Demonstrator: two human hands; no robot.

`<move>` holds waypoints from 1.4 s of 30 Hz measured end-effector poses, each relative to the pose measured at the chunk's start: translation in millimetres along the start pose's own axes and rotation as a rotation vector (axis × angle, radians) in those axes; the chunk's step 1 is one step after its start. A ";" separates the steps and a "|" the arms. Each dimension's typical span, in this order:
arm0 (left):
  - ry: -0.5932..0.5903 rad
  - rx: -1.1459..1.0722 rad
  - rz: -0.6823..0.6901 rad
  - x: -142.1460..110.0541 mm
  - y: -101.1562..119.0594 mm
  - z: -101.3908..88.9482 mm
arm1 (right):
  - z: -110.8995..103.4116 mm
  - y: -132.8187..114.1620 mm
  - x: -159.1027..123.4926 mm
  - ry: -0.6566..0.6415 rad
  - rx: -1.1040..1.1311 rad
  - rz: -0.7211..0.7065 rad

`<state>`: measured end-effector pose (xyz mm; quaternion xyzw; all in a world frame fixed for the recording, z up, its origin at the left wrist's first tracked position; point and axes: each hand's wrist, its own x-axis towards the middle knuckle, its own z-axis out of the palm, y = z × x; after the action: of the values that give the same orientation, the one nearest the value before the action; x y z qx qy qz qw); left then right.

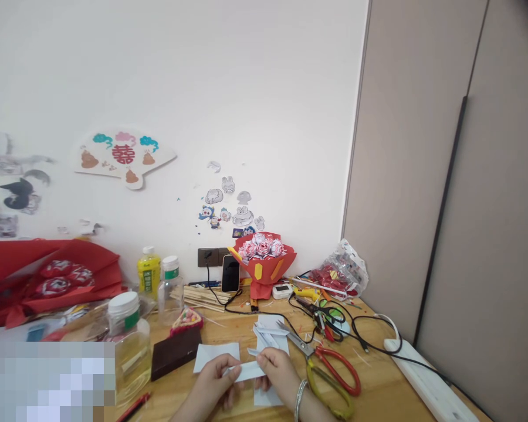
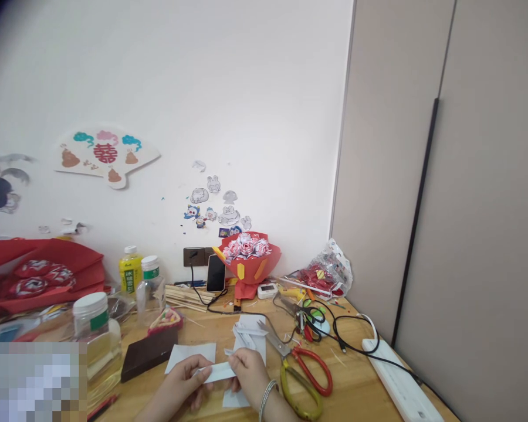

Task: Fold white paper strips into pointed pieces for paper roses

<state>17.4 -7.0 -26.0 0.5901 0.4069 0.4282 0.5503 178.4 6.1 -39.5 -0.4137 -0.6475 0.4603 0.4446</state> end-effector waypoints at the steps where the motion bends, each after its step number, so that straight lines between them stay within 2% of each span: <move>1: 0.003 0.000 -0.004 0.3 -0.3 -0.4 | -0.2 0.9 0.3 -0.001 -0.003 -0.006; 7: 0.004 0.051 -0.010 2.7 -4.1 -2.5 | 0.5 1.3 0.3 -0.035 0.026 0.026; 12: -0.013 0.055 -0.048 3.9 -4.7 -4.6 | 1.8 2.6 -0.1 0.002 -0.022 0.032; 17: 0.027 0.086 -0.072 2.8 0.1 -1.3 | 1.9 1.1 -0.9 -0.008 -0.043 0.027; 20: 0.054 0.107 -0.088 1.3 0.9 2.4 | 2.3 -5.5 -4.5 -0.052 -0.091 -0.057; 24: 0.019 0.096 -0.088 0.1 1.0 3.6 | 4.2 -14.4 -10.4 -0.098 -0.187 -0.148; 29: -0.063 0.044 -0.088 -1.5 4.7 1.7 | 5.0 -14.1 -11.9 -0.074 -0.265 -0.134; 42: -0.042 0.072 -0.092 -5.1 9.7 5.5 | 4.9 -16.7 -12.4 -0.088 -0.285 -0.087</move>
<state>21.2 -14.1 -16.7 0.5992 0.4371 0.3748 0.5563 174.9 -10.7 -26.7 -0.4237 -0.7423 0.3619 0.3722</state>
